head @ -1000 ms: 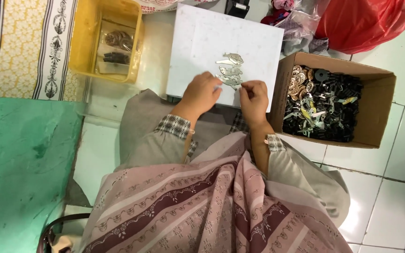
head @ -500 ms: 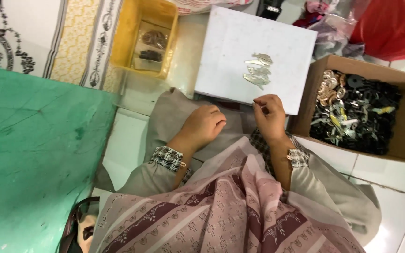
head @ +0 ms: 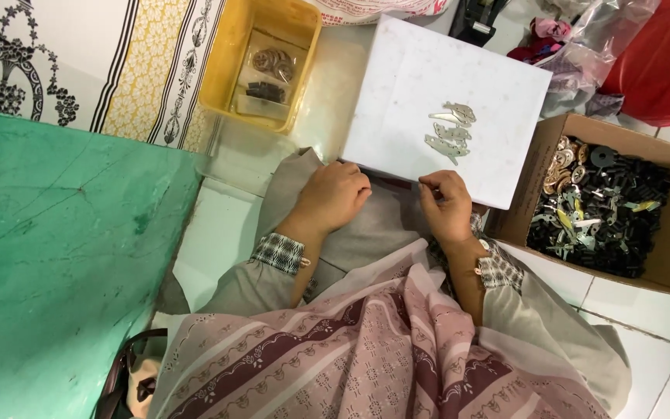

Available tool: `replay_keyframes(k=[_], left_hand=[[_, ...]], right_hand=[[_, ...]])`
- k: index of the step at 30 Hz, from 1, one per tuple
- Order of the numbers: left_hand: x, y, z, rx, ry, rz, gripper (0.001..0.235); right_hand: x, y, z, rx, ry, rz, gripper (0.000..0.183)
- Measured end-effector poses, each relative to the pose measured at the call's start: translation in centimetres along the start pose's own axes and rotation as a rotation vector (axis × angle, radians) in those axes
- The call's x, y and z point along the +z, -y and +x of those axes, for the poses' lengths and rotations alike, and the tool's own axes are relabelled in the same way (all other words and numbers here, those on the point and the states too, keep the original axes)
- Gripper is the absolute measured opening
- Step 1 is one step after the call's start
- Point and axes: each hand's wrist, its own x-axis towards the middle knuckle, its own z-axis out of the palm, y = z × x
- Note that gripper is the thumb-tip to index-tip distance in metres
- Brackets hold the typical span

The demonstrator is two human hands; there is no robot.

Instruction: The person selects small metal hardware pieces from a cardboard box and places them into a clear plastic bag. They then seal the bag and place it into a yellow plastic container. The person repeats this process with another set of hardware pieces.

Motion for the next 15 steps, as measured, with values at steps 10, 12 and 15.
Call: replay_keyframes(k=[10, 12, 15], left_hand=[[-0.2, -0.2, 1.6, -0.007, 0.079, -0.03, 0.017], [0.1, 0.2, 1.9, -0.053, 0.1, -0.077, 0.019], [1.3, 1.1, 2.2, -0.055, 0.063, -0.119, 0.018]], right_hand=[[0.3, -1.4, 0.0, 0.001, -0.019, -0.032, 0.013], [0.4, -0.9, 0.2, -0.005, -0.003, -0.054, 0.013], [0.8, -1.3, 0.2, -0.036, -0.019, -0.081, 0.012]])
